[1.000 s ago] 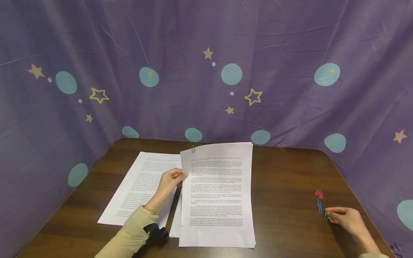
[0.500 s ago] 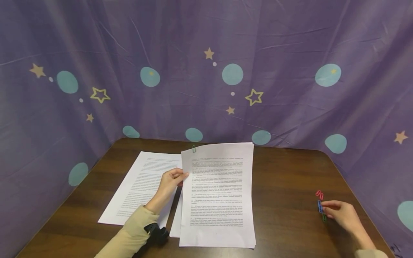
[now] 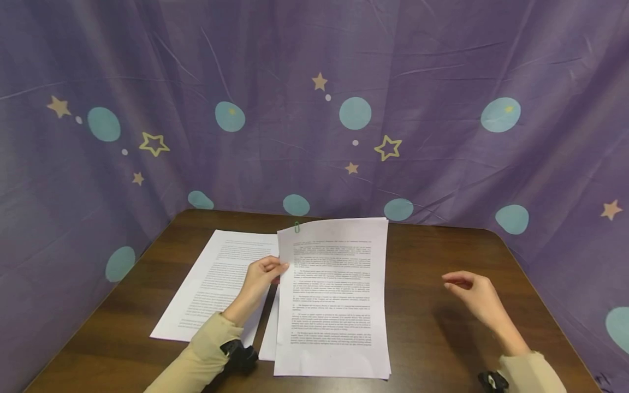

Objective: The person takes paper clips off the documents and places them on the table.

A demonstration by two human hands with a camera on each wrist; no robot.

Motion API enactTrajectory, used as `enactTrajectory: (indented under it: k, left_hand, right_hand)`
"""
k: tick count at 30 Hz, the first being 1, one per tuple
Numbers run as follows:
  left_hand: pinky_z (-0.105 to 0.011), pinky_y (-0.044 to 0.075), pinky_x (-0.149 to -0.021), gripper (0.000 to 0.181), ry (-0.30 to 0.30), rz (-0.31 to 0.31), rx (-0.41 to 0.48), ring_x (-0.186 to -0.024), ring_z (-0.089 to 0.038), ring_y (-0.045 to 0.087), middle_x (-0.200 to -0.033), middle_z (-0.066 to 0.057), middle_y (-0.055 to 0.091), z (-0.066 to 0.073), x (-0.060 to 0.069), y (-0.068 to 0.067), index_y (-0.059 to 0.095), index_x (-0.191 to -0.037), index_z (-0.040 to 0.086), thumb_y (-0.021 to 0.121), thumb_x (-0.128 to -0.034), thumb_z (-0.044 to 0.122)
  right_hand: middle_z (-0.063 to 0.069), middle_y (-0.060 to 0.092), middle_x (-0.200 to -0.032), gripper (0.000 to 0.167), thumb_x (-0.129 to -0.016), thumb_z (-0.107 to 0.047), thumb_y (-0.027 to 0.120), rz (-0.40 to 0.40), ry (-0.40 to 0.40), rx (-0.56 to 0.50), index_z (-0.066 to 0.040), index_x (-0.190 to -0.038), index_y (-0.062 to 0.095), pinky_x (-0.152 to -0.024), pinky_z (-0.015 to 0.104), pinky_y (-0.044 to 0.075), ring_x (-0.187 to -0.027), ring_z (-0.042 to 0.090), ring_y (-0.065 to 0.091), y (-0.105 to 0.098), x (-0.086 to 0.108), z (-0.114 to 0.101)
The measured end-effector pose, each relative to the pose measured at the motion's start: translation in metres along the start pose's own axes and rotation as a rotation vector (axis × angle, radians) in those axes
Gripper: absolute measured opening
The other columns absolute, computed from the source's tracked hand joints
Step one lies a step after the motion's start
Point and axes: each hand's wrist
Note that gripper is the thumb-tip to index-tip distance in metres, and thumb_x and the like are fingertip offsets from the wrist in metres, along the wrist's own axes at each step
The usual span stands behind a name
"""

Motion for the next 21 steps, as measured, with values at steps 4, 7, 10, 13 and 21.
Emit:
enactTrajectory:
  k: [4,7,10,13,21]
  left_hand:
    - [-0.027,0.048,-0.054,0.016,-0.003,-0.002,0.003,-0.057,-0.006,0.055,-0.07,-0.002,0.065,0.002,0.001,0.0,0.057,-0.085,-0.014,0.063,-0.0776,-0.001]
    - [-0.027,0.049,-0.054,0.017,0.0,-0.008,0.006,-0.058,-0.006,0.056,-0.071,-0.004,0.065,0.002,0.001,0.0,0.057,-0.085,-0.014,0.063,-0.0778,0.0]
    - [-0.027,0.049,-0.055,0.016,0.003,-0.013,0.011,-0.059,-0.006,0.057,-0.072,-0.005,0.066,0.002,0.001,0.001,0.057,-0.085,-0.013,0.063,-0.0778,0.0]
    - [-0.028,0.049,-0.055,0.014,0.001,-0.015,0.012,-0.059,-0.007,0.057,-0.072,-0.005,0.065,0.001,0.001,0.001,0.058,-0.084,-0.011,0.063,-0.0779,0.001]
    - [-0.029,0.049,-0.056,0.014,-0.001,-0.017,-0.001,-0.059,-0.008,0.056,-0.073,-0.005,0.065,0.0,0.002,0.003,0.059,-0.084,-0.011,0.063,-0.0784,0.002]
  right_hand:
    - [0.015,0.064,-0.094,0.019,-0.083,-0.015,0.062,0.057,-0.081,-0.014,-0.003,-0.097,0.065,-0.06,0.017,0.045,-0.077,-0.013,0.048,0.01,-0.011,-0.025]
    - [0.014,0.065,-0.091,0.016,-0.081,-0.012,0.063,0.075,-0.133,-0.049,-0.003,-0.095,0.065,-0.06,0.016,0.044,-0.076,-0.01,0.051,0.017,-0.018,-0.043]
    - [0.013,0.065,-0.09,0.015,-0.081,-0.01,0.064,0.075,-0.174,-0.074,-0.003,-0.094,0.065,-0.061,0.015,0.045,-0.076,-0.007,0.054,0.022,-0.025,-0.062]
    - [0.012,0.065,-0.09,0.015,-0.081,-0.01,0.064,0.067,-0.207,-0.101,-0.003,-0.094,0.065,-0.062,0.016,0.046,-0.076,-0.003,0.055,0.026,-0.031,-0.08]
    - [0.009,0.065,-0.089,0.015,-0.08,-0.004,0.064,0.035,-0.285,-0.177,0.0,-0.094,0.066,-0.066,0.017,0.047,-0.077,0.004,0.057,0.04,-0.05,-0.12]
Point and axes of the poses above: each hand's wrist, its own x-axis away from the middle knuckle, its own y-axis out of the palm, z = x × y
